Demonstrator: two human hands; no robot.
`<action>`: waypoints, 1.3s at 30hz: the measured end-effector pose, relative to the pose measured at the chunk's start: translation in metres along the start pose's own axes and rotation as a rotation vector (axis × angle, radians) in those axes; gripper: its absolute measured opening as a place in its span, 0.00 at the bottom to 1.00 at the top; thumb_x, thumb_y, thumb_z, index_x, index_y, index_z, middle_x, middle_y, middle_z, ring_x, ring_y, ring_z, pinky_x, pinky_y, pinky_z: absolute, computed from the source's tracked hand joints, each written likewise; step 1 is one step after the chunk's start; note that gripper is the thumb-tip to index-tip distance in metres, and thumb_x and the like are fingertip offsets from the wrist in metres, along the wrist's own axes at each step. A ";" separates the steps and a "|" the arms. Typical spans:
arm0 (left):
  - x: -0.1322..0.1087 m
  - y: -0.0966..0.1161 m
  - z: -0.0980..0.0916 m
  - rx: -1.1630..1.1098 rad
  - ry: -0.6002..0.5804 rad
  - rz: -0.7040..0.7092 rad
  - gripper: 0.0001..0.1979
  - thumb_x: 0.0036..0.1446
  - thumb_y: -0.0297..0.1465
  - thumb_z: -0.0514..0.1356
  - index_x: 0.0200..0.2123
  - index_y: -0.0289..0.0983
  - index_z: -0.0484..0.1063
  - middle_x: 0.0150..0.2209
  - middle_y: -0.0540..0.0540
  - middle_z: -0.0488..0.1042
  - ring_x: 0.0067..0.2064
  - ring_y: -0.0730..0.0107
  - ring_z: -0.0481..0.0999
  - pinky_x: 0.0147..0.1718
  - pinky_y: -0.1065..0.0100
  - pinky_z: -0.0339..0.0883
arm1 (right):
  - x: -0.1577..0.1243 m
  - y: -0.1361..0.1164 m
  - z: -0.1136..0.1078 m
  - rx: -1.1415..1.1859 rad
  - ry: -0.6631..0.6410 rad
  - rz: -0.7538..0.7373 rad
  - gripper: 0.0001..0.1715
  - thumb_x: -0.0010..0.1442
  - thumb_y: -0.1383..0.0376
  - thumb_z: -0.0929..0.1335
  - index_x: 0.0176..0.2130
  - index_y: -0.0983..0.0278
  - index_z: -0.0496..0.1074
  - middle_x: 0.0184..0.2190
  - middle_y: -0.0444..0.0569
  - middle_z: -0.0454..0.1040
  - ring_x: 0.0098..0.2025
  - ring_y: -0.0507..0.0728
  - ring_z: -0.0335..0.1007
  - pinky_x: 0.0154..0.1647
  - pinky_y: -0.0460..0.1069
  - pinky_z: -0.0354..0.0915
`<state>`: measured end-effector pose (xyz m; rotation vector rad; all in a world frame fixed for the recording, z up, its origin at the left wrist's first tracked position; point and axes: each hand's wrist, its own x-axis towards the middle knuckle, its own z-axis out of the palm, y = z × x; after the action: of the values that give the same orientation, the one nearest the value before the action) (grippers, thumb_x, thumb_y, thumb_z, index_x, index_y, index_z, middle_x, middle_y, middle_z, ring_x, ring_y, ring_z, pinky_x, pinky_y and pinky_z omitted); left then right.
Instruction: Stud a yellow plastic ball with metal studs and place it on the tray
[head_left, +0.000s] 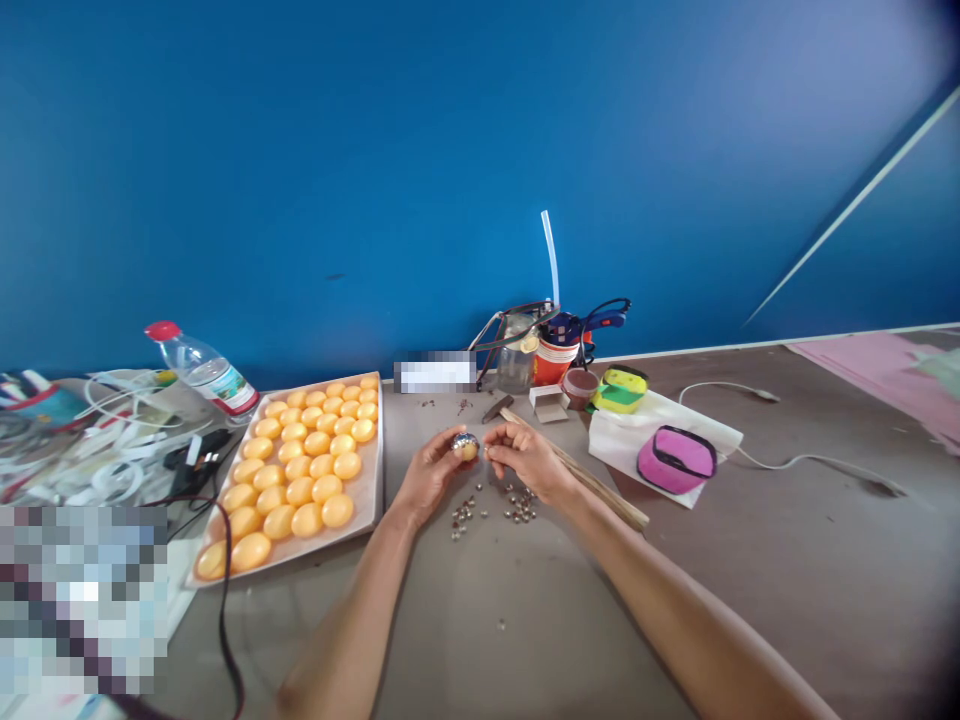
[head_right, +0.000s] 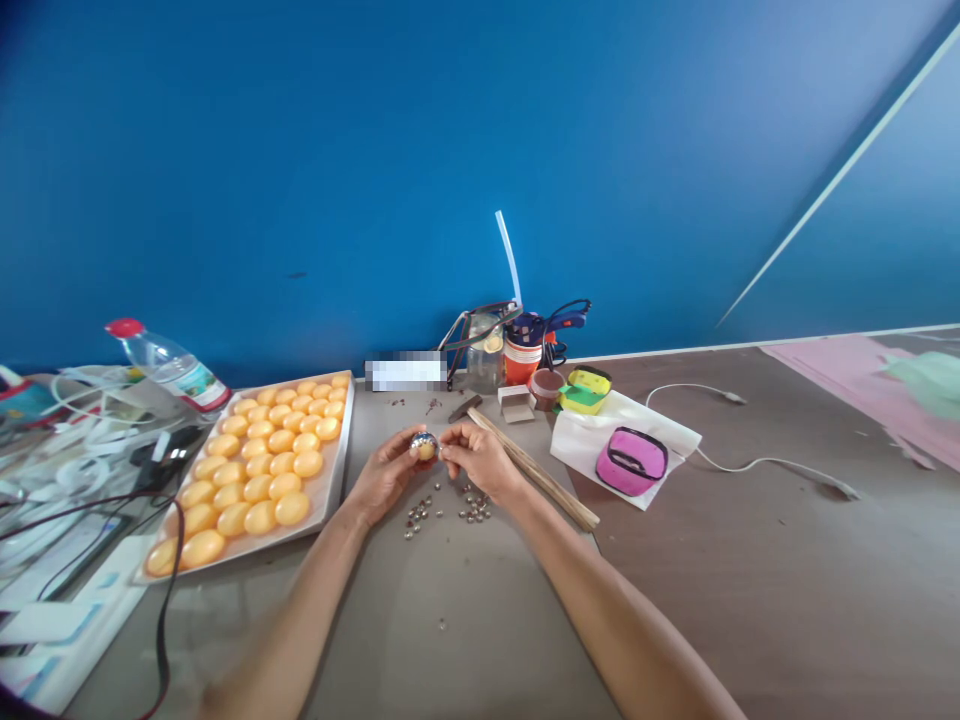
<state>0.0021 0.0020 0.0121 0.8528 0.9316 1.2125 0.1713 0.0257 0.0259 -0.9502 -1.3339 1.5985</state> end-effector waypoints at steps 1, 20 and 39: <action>0.000 0.000 0.000 0.013 -0.004 -0.001 0.22 0.44 0.32 0.67 0.45 0.37 0.72 0.40 0.45 0.75 0.39 0.67 0.73 0.40 0.66 0.66 | 0.000 0.001 0.000 -0.033 -0.001 -0.006 0.11 0.45 0.62 0.69 0.31 0.65 0.66 0.20 0.39 0.69 0.18 0.47 0.61 0.24 0.45 0.57; 0.000 -0.004 -0.004 0.241 -0.049 0.007 0.26 0.44 0.36 0.67 0.49 0.37 0.70 0.41 0.45 0.75 0.40 0.65 0.73 0.43 0.65 0.64 | 0.003 0.012 0.000 -0.272 0.037 -0.054 0.06 0.49 0.63 0.66 0.27 0.64 0.68 0.18 0.39 0.64 0.22 0.49 0.59 0.26 0.46 0.57; 0.000 -0.006 -0.005 0.443 -0.075 0.063 0.27 0.48 0.38 0.64 0.52 0.37 0.69 0.44 0.44 0.75 0.43 0.62 0.72 0.47 0.62 0.64 | -0.002 0.008 0.000 -0.254 0.036 0.053 0.04 0.50 0.65 0.65 0.28 0.64 0.67 0.16 0.40 0.68 0.20 0.50 0.62 0.25 0.45 0.58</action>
<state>-0.0008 0.0016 0.0049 1.2778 1.1388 1.0328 0.1712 0.0229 0.0181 -1.1691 -1.5221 1.4662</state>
